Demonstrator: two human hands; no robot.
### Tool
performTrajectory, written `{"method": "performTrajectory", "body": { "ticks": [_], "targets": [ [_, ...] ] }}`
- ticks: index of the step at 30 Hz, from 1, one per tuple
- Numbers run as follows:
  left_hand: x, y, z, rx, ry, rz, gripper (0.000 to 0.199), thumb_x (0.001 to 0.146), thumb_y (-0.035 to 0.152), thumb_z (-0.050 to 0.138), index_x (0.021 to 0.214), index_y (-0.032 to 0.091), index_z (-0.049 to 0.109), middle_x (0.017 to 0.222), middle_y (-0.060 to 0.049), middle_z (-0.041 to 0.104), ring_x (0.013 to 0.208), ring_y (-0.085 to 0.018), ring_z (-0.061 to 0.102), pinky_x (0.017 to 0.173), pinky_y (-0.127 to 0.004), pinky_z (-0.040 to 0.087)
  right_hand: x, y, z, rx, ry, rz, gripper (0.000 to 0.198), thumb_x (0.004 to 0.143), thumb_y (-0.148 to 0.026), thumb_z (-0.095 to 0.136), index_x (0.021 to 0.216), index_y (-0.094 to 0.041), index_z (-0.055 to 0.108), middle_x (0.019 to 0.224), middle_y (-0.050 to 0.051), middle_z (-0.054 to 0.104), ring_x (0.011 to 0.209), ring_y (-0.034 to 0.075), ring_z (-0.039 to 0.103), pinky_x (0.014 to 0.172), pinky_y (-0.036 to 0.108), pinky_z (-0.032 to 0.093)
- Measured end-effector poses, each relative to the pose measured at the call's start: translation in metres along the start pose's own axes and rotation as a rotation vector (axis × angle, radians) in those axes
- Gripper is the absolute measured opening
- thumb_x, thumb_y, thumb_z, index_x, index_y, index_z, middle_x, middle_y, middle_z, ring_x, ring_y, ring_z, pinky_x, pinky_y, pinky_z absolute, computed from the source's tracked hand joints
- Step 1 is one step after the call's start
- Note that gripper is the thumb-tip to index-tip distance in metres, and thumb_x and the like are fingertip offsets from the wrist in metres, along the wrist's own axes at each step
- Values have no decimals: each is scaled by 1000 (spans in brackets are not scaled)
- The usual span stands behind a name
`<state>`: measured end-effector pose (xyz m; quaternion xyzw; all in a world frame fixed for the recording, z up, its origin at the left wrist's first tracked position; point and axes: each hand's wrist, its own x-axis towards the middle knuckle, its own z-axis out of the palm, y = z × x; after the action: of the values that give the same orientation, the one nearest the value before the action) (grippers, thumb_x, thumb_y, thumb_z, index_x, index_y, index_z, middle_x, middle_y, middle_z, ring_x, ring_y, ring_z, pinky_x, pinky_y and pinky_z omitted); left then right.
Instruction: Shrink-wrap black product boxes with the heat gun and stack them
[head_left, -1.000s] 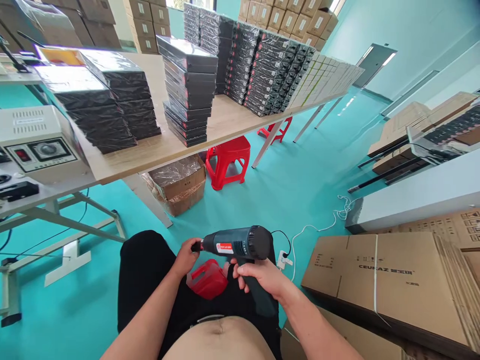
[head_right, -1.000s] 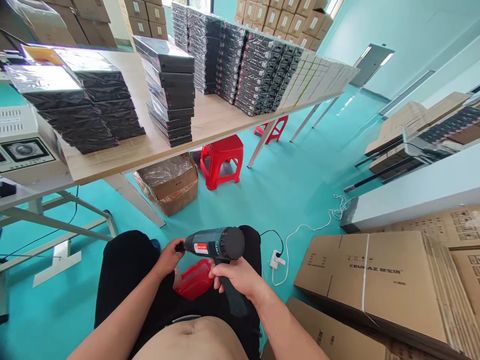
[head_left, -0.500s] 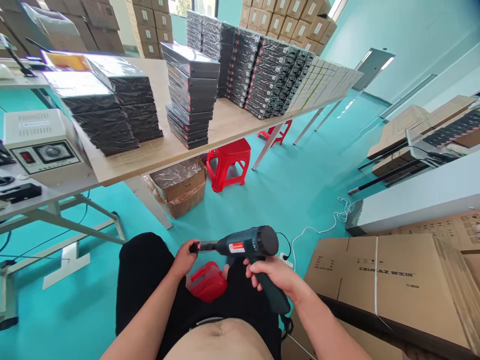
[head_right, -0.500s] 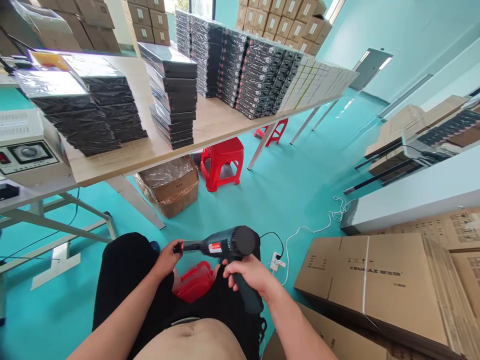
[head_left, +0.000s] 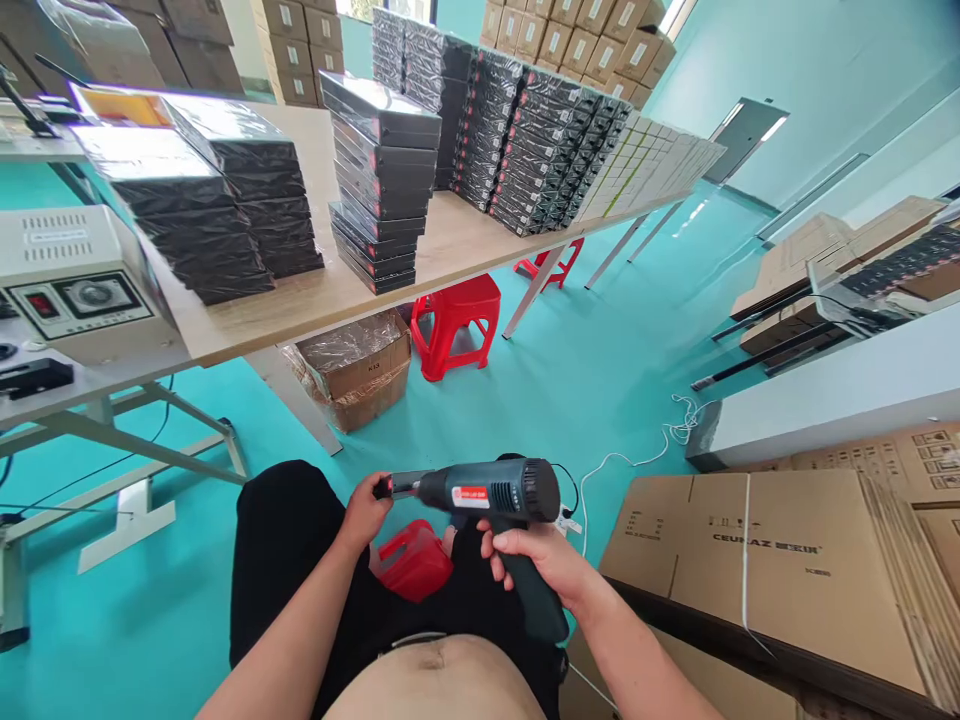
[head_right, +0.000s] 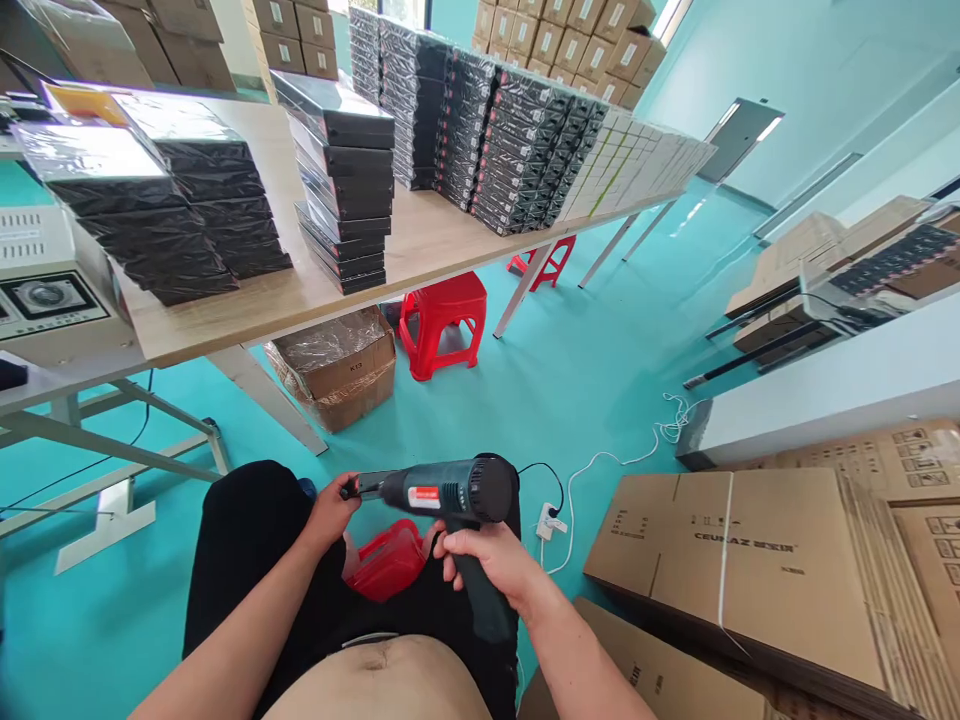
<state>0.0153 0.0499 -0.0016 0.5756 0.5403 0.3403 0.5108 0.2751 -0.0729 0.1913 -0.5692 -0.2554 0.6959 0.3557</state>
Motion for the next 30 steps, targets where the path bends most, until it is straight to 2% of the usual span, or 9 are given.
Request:
{"method": "performTrajectory", "body": {
  "ticks": [3, 5, 9, 14, 19, 23, 25, 27, 30],
  "targets": [
    [0, 0, 1, -14, -15, 2, 37, 60, 12, 53, 94, 21, 66, 90, -2, 65, 89, -24, 59, 84, -36, 44, 4, 1, -9, -13, 182, -16, 30, 71, -30, 63, 96, -13, 65, 76, 5, 67, 59, 14, 61, 51, 26, 48],
    [1, -1, 1, 14, -21, 17, 40, 59, 10, 52, 95, 21, 66, 93, -3, 65, 91, -24, 59, 86, -36, 43, 4, 2, -11, -25, 152, 5, 29, 70, -28, 63, 95, -12, 64, 74, 5, 66, 56, 14, 60, 49, 25, 47],
    [2, -5, 3, 52, -30, 78, 42, 59, 8, 50, 95, 22, 66, 97, -4, 65, 95, -24, 58, 91, -38, 41, 3, 6, 1, 22, -39, 1, 33, 70, -28, 64, 98, -11, 64, 78, 6, 67, 56, 14, 61, 49, 25, 47],
    [-1, -3, 0, 53, -16, 85, 43, 58, 8, 50, 95, 22, 66, 99, -4, 65, 98, -24, 58, 91, -37, 41, 9, 4, 7, 5, 174, -18, 30, 71, -29, 63, 95, -11, 63, 74, 5, 66, 56, 13, 60, 48, 24, 48],
    [-2, -1, -3, 80, -6, 64, 41, 60, 9, 49, 96, 21, 66, 98, -4, 65, 98, -25, 58, 91, -37, 41, 8, 5, -2, 25, 46, -2, 30, 71, -28, 62, 97, -11, 63, 77, 6, 66, 57, 14, 61, 47, 24, 47],
    [0, -3, 0, 86, -44, 88, 42, 61, 9, 48, 97, 20, 65, 101, -5, 65, 99, -24, 58, 91, -36, 41, 9, 11, -3, 25, 124, -25, 29, 73, -27, 61, 98, -11, 63, 76, 5, 66, 58, 14, 61, 49, 25, 49],
    [1, -4, 0, 71, -27, 75, 42, 59, 9, 49, 97, 20, 65, 102, -5, 65, 100, -24, 57, 92, -36, 40, 11, 12, -5, 6, 79, -4, 29, 73, -26, 61, 98, -11, 63, 77, 6, 67, 58, 15, 61, 48, 25, 48],
    [0, -1, 0, 29, 2, 30, 42, 58, 10, 51, 96, 20, 66, 98, -5, 65, 99, -25, 57, 91, -37, 40, 13, 13, -7, 15, 74, -15, 30, 73, -27, 62, 99, -11, 63, 78, 7, 67, 58, 15, 61, 48, 25, 48],
    [-3, 7, 1, -178, -8, -82, 38, 56, 10, 53, 90, 19, 66, 86, -3, 67, 90, -24, 60, 84, -35, 44, 12, 10, -12, 54, 183, -43, 29, 75, -27, 61, 99, -12, 63, 78, 6, 66, 59, 14, 61, 50, 25, 49]
  ]
}}
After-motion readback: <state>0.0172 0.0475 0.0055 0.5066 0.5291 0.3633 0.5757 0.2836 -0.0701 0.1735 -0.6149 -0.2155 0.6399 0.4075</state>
